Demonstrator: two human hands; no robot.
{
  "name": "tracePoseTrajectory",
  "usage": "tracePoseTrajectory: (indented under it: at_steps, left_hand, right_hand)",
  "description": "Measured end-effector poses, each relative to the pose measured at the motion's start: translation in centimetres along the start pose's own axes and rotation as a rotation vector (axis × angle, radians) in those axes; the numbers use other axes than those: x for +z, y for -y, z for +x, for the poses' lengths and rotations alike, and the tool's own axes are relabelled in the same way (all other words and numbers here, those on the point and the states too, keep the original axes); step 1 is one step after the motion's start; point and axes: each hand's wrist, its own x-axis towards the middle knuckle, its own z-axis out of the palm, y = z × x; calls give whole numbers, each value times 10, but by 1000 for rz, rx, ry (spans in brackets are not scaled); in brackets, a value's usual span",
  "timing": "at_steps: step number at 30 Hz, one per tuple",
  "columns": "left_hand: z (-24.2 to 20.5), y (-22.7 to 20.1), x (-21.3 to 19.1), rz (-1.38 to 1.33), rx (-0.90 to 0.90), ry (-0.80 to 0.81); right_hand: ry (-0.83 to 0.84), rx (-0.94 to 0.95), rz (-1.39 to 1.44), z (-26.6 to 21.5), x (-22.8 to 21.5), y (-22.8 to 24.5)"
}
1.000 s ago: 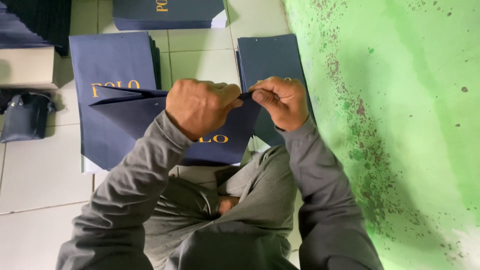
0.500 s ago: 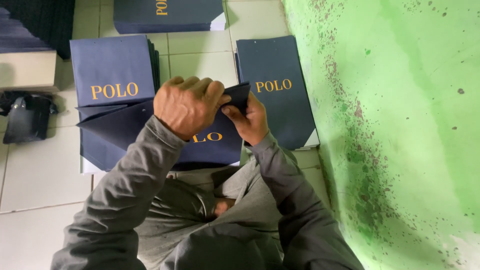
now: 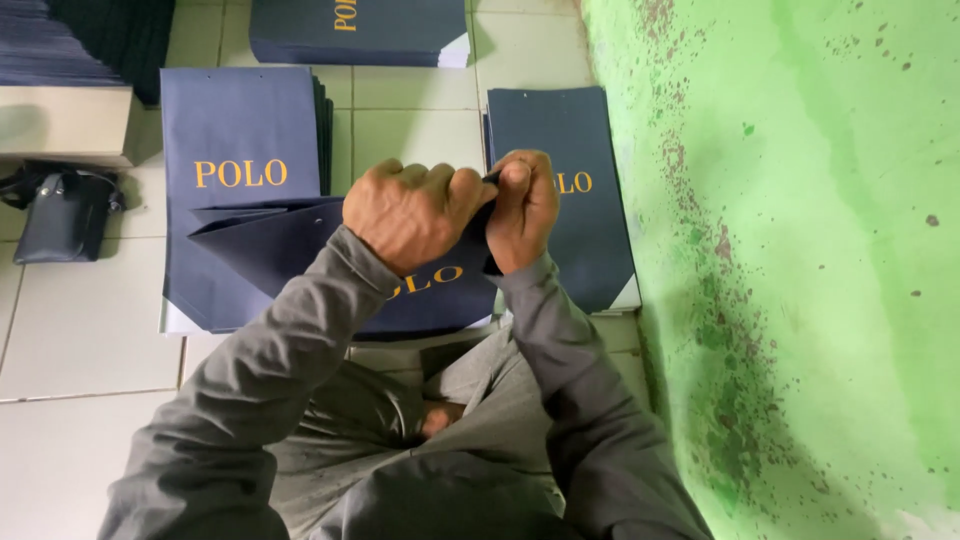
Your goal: The person sits on the floor and assembles flat-packed blue paper shopping bags with gold 'POLO' lettering. They fold the bottom panels to form the base, tuck the side flaps into slots, and press the seams to secure the structure. Completed bags are stacked on the floor beside them.
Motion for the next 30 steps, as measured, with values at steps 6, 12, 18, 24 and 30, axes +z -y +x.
tracePoseTrajectory:
  at_steps: [6, 12, 18, 24, 30]
  left_hand:
    - [11, -8, 12, 74, 11, -146]
    - [-2, 7, 2, 122, 4, -186]
    - [-65, 75, -8, 186, 32, -207]
    - [-120, 123, -23, 170, 9, -178]
    - [-122, 123, -22, 54, -10, -309]
  right_hand:
    - [-219, -182, -184, 7, 13, 2]
    - [-254, -226, -198, 5, 14, 2]
    - [-350, -231, -278, 14, 8, 2]
    - [-388, -286, -284, 20, 6, -13]
    - [-186, -416, -437, 31, 5, 9]
